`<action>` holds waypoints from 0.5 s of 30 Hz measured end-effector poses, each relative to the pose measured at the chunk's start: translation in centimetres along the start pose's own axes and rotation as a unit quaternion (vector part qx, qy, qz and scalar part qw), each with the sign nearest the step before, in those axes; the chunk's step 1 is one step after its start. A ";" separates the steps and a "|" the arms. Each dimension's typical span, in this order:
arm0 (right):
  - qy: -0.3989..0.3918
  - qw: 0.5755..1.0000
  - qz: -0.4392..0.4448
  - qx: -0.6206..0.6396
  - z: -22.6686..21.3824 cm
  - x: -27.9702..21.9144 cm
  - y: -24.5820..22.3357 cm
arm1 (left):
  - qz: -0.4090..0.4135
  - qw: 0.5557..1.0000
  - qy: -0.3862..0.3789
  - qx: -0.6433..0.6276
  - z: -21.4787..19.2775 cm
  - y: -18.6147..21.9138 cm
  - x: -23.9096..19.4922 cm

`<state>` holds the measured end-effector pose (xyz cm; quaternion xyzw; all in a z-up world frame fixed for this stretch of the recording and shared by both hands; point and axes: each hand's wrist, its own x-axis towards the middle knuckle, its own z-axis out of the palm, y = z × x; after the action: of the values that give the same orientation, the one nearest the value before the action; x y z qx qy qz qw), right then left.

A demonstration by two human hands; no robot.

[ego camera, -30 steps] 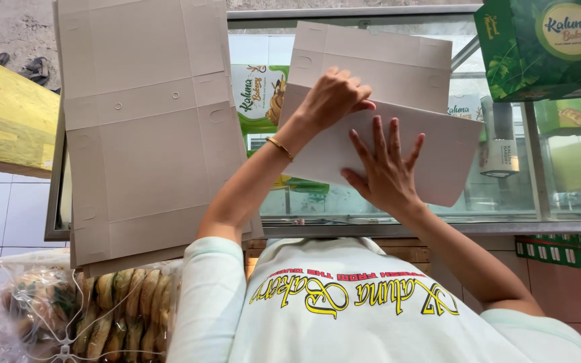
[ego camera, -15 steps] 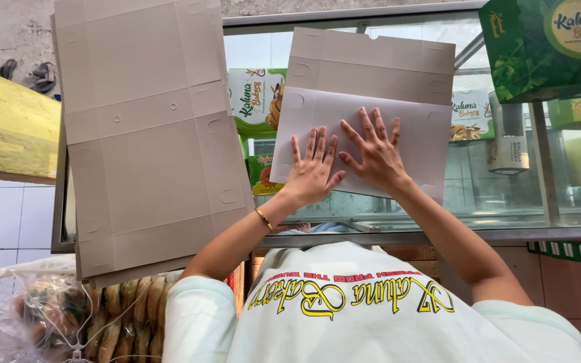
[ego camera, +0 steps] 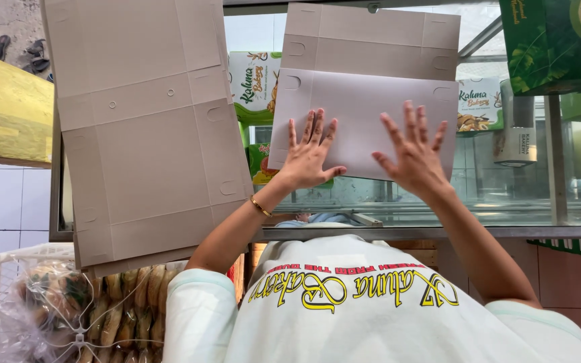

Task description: Assembling flat cardboard templates into 3D bakery boxes.

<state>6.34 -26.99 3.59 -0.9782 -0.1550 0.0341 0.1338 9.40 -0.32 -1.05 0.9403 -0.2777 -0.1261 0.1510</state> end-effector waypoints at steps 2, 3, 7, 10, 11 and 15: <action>0.005 0.999 0.045 0.015 -0.4 -0.7 0.9 | -0.014 1.000 -0.007 0.002 0.0 0.3 0.3; 0.008 0.996 0.089 0.030 -0.6 -1.1 1.3 | -0.029 0.999 -0.014 0.003 0.0 0.4 0.3; -0.047 0.992 0.109 0.044 0.1 -1.3 2.3 | -0.090 0.996 0.008 -0.025 -0.2 1.2 1.0; -0.083 0.988 0.102 0.084 0.6 -1.1 3.9 | -0.086 0.990 0.004 -0.111 1.9 -1.7 2.3; -0.070 0.990 0.096 0.075 0.2 -1.0 4.2 | -0.080 0.975 0.046 -0.201 2.2 -3.2 2.4; -0.061 0.989 0.132 0.040 -0.9 0.1 5.3 | -0.053 0.969 0.112 -0.215 -3.4 -3.6 0.4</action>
<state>8.07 -32.05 3.05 -0.9801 -0.0307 0.1169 0.1577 12.57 3.06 0.79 0.9072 -0.1749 -0.0846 0.3731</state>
